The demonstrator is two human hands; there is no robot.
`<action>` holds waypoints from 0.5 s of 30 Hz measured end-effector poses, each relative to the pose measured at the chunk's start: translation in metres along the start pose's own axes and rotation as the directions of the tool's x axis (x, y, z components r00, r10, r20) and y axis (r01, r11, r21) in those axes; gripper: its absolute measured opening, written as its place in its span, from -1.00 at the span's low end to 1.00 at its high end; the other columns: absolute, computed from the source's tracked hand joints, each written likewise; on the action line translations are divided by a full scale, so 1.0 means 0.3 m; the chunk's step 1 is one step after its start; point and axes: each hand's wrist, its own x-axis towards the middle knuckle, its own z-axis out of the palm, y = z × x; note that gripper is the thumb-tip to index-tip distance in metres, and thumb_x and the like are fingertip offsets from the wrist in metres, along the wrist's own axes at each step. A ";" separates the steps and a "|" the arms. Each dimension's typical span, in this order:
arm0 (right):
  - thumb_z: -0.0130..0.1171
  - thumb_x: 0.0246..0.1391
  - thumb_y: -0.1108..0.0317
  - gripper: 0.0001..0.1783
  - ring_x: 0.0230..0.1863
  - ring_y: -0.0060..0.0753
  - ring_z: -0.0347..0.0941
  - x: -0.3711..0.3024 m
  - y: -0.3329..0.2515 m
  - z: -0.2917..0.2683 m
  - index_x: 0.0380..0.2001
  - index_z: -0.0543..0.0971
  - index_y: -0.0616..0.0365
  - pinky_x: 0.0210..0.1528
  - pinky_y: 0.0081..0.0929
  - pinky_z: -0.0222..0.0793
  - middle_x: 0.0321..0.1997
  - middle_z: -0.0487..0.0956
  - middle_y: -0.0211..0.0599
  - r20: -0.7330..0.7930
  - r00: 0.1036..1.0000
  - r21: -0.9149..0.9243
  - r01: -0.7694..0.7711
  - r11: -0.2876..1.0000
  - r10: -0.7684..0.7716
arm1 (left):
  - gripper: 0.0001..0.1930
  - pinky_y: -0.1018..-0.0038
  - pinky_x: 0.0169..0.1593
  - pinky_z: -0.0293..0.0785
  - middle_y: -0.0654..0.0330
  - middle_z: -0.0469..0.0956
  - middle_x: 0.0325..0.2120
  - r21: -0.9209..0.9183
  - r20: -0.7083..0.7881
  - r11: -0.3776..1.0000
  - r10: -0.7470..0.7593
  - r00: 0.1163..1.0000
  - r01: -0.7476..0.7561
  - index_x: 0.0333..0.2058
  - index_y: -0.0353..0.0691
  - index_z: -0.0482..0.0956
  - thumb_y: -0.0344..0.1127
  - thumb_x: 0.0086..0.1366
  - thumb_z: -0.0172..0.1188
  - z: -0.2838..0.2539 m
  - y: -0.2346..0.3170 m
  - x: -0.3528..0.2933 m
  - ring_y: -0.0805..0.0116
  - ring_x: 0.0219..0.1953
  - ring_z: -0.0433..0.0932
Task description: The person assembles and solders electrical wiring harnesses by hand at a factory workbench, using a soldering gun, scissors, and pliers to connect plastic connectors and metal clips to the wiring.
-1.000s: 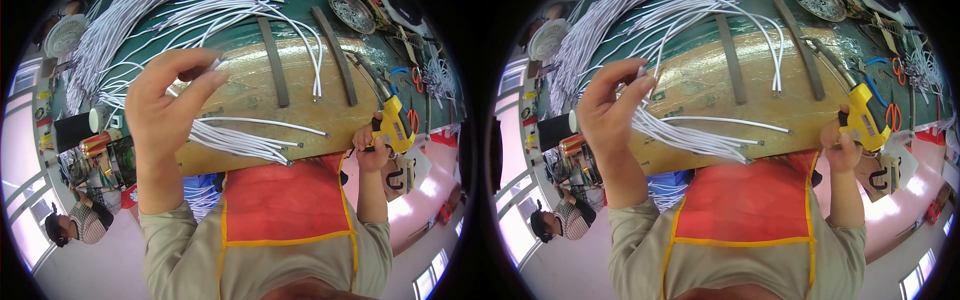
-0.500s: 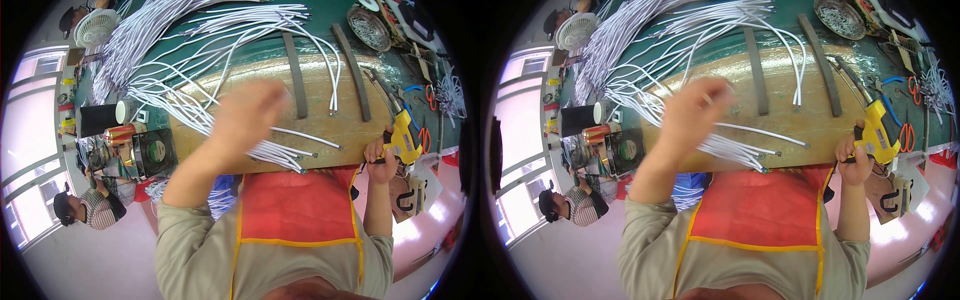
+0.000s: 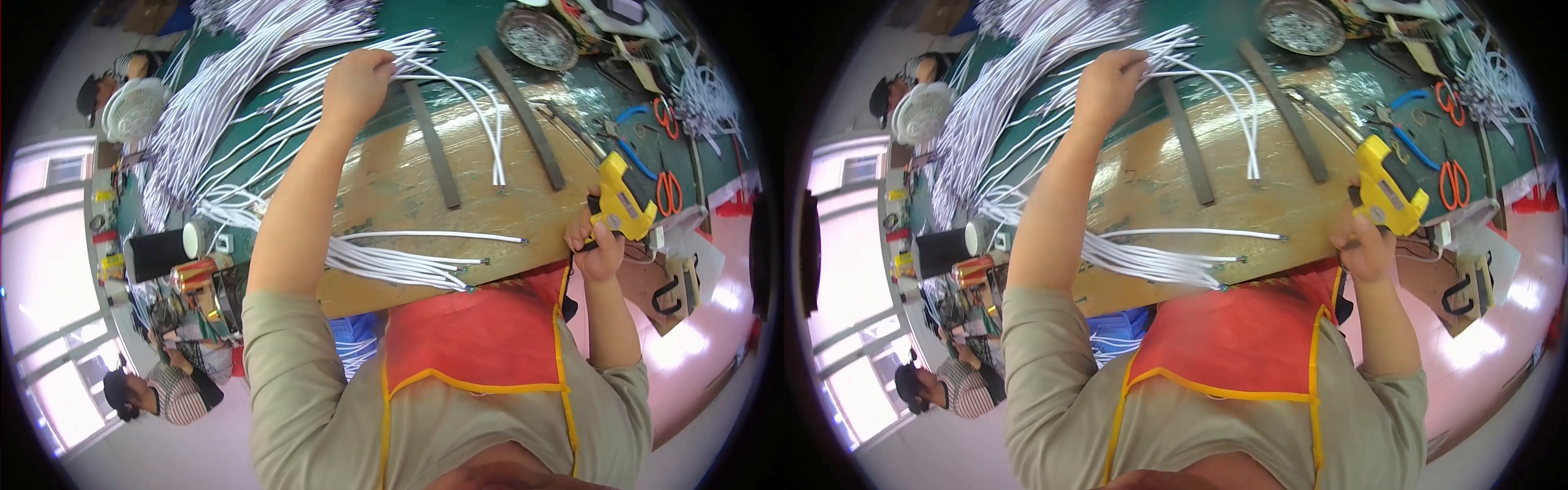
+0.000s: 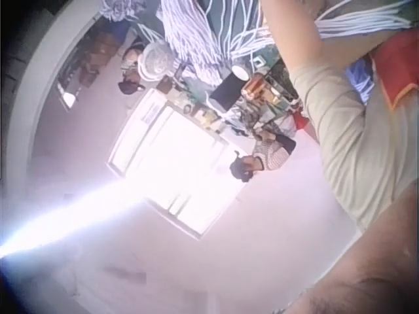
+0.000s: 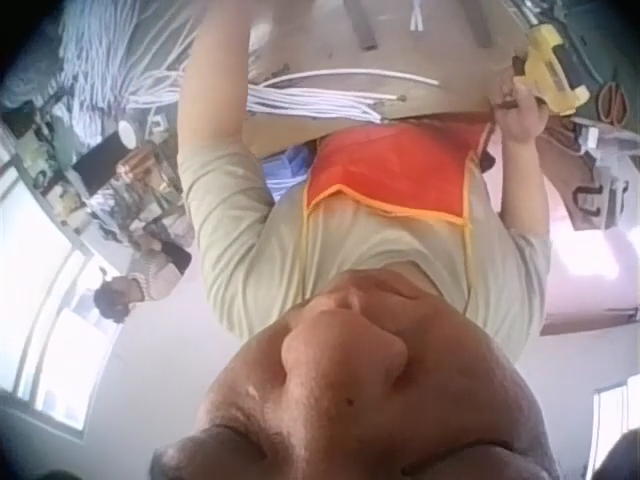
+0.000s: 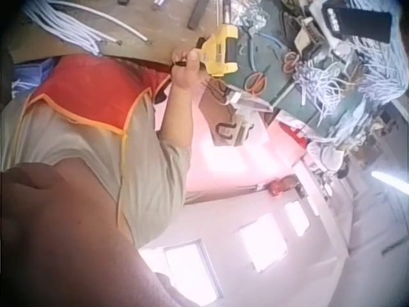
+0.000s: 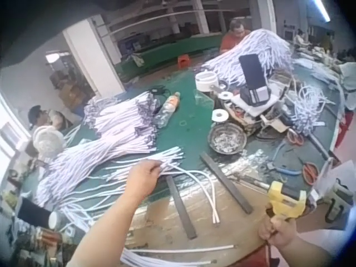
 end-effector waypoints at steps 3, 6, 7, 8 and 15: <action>0.15 0.12 0.20 -0.33 -0.62 -0.56 0.19 0.001 0.003 0.015 0.23 0.23 0.26 -0.55 -0.56 0.16 -0.53 0.28 -0.44 -0.037 0.999 0.027 -0.022 0.999 0.023 | -0.77 0.25 -0.04 0.49 0.08 0.62 -0.21 -0.050 0.067 0.995 0.091 0.994 -0.088 -0.20 -0.12 0.68 -0.32 0.16 0.20 0.065 0.067 -0.012 0.03 -0.12 0.57; 0.16 0.11 0.18 -0.32 -0.62 -0.57 0.18 0.006 -0.012 0.032 0.23 0.24 0.26 -0.55 -0.57 0.16 -0.54 0.27 -0.45 -0.055 0.998 0.038 -0.025 0.999 0.027 | -0.67 0.19 0.04 0.42 0.14 0.56 -0.07 -0.157 0.247 0.819 0.574 0.781 -0.552 -0.18 -0.06 0.65 -0.42 0.00 0.24 0.103 0.159 -0.048 0.07 0.04 0.48; 0.16 0.11 0.18 -0.32 -0.62 -0.57 0.18 0.007 -0.015 0.037 0.23 0.24 0.25 -0.55 -0.57 0.16 -0.54 0.27 -0.45 -0.049 0.998 0.050 -0.037 0.998 0.040 | -0.64 0.17 0.07 0.40 0.17 0.54 -0.02 -0.175 0.311 0.788 0.613 0.727 -0.590 -0.18 -0.04 0.64 -0.45 -0.04 0.25 0.112 0.203 -0.074 0.09 0.09 0.45; 0.16 0.11 0.17 -0.32 -0.62 -0.58 0.18 0.010 -0.014 0.034 0.23 0.24 0.25 -0.55 -0.58 0.16 -0.53 0.27 -0.45 -0.056 0.998 0.055 -0.036 0.998 0.039 | -0.67 0.19 0.12 0.35 0.20 0.50 0.02 -0.225 0.355 0.759 0.647 0.674 -0.610 -0.19 -0.04 0.64 -0.43 -0.01 0.25 0.120 0.238 -0.087 0.16 0.16 0.39; 0.16 0.11 0.17 -0.33 -0.62 -0.57 0.20 0.018 -0.020 0.041 0.22 0.25 0.25 -0.54 -0.58 0.17 -0.52 0.28 -0.44 -0.049 0.998 0.060 -0.033 0.998 0.036 | -0.71 0.23 0.10 0.38 0.21 0.56 -0.11 -0.231 0.417 0.757 0.644 0.641 -0.611 -0.20 -0.08 0.63 -0.46 0.05 0.28 0.136 0.288 -0.108 0.12 0.05 0.47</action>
